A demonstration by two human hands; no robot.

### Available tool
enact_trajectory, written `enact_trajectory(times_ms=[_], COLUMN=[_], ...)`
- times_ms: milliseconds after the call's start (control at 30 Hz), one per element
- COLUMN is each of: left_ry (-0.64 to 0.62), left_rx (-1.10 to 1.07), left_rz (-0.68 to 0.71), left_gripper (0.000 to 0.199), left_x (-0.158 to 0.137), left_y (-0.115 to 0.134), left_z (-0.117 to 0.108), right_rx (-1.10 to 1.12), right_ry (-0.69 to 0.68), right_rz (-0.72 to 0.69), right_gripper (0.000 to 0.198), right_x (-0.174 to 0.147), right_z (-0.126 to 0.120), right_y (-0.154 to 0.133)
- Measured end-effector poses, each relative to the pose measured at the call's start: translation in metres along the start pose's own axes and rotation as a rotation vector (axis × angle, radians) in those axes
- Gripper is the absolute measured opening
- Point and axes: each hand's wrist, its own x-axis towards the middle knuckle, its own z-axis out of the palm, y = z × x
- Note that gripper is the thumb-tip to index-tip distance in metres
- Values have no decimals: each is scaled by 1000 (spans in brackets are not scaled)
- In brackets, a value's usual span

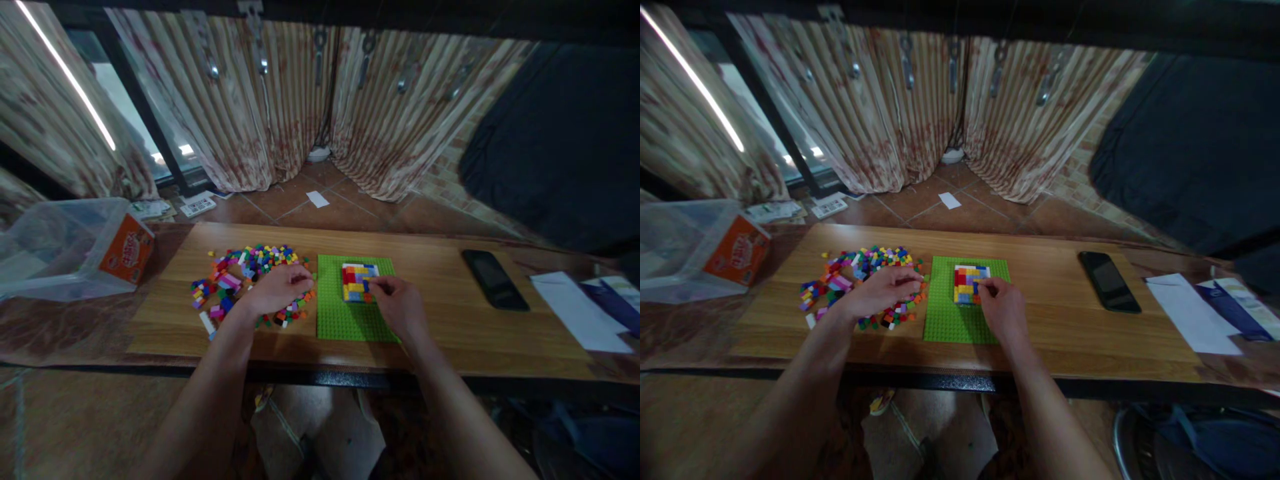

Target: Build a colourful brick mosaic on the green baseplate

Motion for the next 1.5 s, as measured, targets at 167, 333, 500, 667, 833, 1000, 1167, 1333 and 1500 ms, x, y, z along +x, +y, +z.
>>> enact_trajectory(times_ms=[167,333,500,667,833,1000,1167,1333,1500], left_ry=[14,22,34,33,105,484,598,542,581], left_rx=[24,48,28,-2,-25,188,536,709,685], left_rz=[4,1,5,18,48,-114,-178,-198,-200], left_gripper=[27,26,25,24,24,23,27,26,23], left_x=[1,0,0,-1,-3,1,19,36,41], left_y=[-5,-5,-3,-2,-10,-20,-22,-23,-26], left_z=[0,0,0,0,-10,-29,-23,0,7], right_rx=[25,42,50,59,60,28,46,47,79], right_ry=[0,14,-1,-11,-24,-3,24,12,-17], right_rz=[-14,-20,-22,-3,19,34,33,36,10], right_gripper=[26,25,25,27,30,29,29,28,28], right_x=[0,1,3,4,5,5,5,5,4], right_z=[2,4,5,7,8,9,11,10,8], right_y=[1,1,2,3,4,2,1,0,-1])
